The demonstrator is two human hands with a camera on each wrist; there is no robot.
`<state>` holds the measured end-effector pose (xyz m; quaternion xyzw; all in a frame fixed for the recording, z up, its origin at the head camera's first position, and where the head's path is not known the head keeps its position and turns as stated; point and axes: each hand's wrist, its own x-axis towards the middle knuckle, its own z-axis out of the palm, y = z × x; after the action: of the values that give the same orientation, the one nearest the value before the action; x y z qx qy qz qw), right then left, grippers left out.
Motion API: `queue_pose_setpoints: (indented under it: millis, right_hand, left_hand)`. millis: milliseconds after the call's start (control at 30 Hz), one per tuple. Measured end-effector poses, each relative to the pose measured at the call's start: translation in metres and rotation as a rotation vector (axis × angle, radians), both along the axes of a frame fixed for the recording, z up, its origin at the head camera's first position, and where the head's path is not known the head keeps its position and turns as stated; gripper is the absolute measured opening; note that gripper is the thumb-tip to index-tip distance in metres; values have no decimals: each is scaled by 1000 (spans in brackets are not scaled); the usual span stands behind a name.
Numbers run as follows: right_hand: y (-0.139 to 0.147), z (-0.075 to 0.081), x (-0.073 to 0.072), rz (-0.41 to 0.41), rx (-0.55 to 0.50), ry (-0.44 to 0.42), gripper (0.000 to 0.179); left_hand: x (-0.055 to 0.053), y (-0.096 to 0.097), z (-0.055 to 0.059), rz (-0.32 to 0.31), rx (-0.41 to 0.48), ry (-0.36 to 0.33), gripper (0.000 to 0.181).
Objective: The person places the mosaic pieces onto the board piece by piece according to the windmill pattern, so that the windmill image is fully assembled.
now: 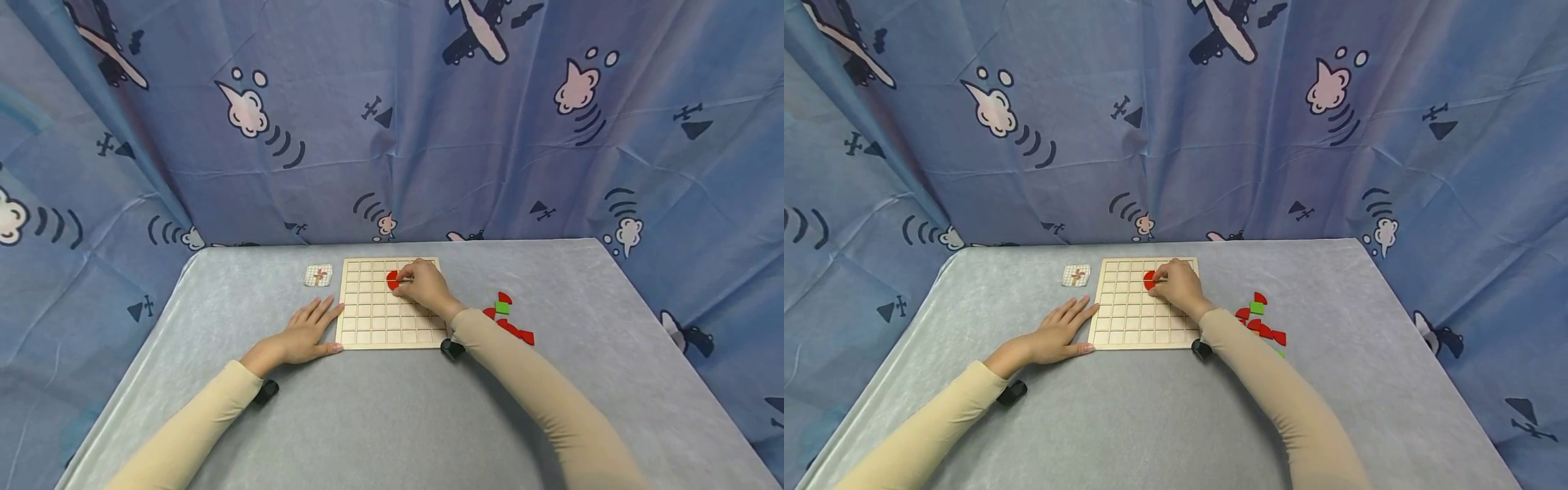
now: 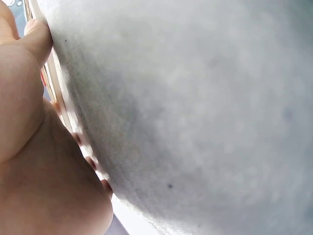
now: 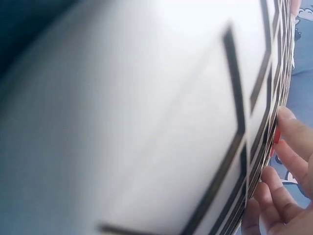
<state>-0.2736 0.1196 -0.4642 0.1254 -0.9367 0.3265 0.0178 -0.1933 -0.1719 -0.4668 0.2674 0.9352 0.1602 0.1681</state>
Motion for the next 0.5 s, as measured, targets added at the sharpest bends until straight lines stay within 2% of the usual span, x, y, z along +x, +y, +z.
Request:
queue_pose_setpoints:
  millis: [267, 500]
  right_hand:
    - [7, -6, -6, 7, -94, -21, 25]
    - [8, -5, -6, 11, -106, -33, 21]
  left_hand:
    - [0, 0, 0, 2, -1, 2, 82]
    - [0, 0, -1, 2, 1, 6, 82]
